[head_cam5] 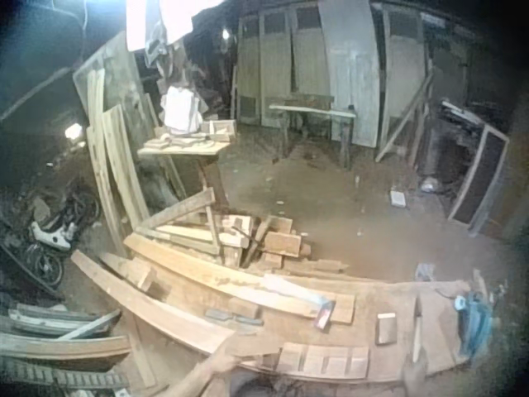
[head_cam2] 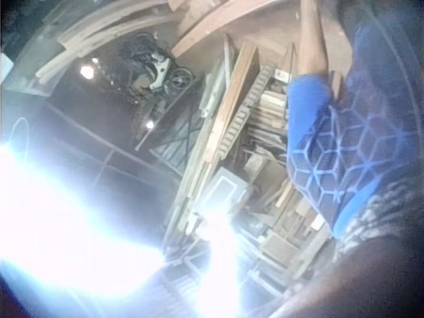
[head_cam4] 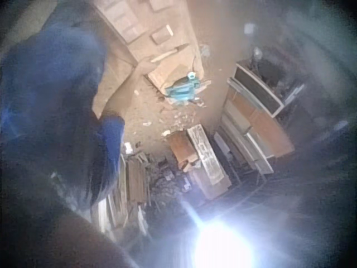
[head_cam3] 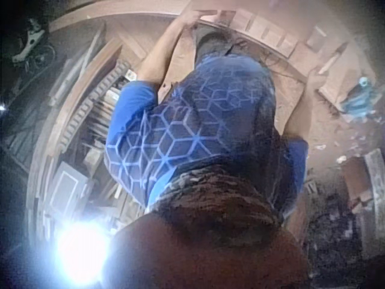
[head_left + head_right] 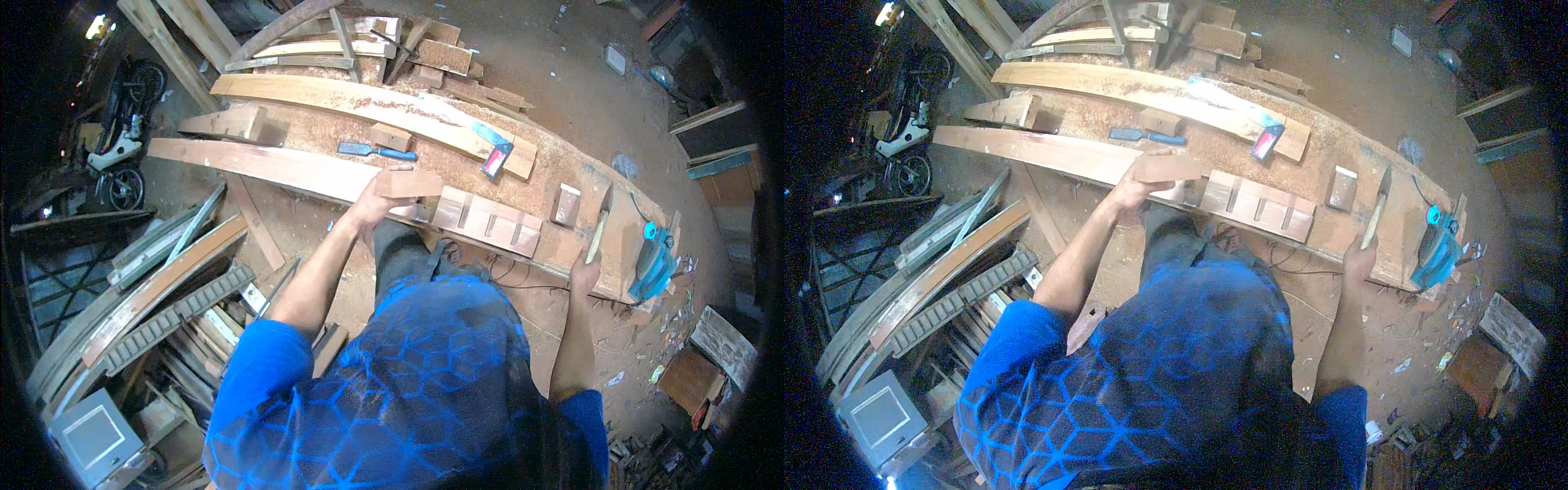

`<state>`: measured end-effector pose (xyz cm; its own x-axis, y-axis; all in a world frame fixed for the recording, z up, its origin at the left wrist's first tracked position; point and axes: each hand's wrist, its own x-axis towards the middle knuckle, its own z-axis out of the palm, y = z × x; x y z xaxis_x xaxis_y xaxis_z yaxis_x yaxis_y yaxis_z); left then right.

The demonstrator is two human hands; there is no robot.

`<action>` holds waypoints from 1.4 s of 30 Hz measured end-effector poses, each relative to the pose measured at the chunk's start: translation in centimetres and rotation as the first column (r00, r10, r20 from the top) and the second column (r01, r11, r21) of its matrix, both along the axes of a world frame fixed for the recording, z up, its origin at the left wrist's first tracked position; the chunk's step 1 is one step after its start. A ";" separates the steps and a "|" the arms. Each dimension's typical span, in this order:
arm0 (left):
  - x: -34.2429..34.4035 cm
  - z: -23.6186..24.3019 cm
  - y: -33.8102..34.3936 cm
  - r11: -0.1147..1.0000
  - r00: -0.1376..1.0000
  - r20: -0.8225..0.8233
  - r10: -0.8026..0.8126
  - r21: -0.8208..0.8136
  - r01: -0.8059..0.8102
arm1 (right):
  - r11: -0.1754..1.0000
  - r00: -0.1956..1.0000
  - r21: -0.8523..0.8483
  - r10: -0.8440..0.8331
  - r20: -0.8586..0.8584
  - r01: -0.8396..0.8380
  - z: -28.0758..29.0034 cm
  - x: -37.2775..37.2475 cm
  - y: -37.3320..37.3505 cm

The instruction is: The person measures and marks a wooden plank with a square and pencil, then uses a circular saw to cut the wood. They subsequently use a chisel and hammer to clean up the cut edges and fit a smaller wooden block into a notch.

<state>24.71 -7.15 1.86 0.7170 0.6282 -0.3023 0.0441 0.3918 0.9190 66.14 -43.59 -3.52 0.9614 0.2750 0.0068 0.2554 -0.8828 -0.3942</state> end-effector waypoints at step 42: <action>26.0 13.0 -13.5 0.982 0.980 0.081 -0.183 0.067 0.177 | 0.706 0.797 0.524 -0.095 -0.597 0.477 5.4 33.3 -22.3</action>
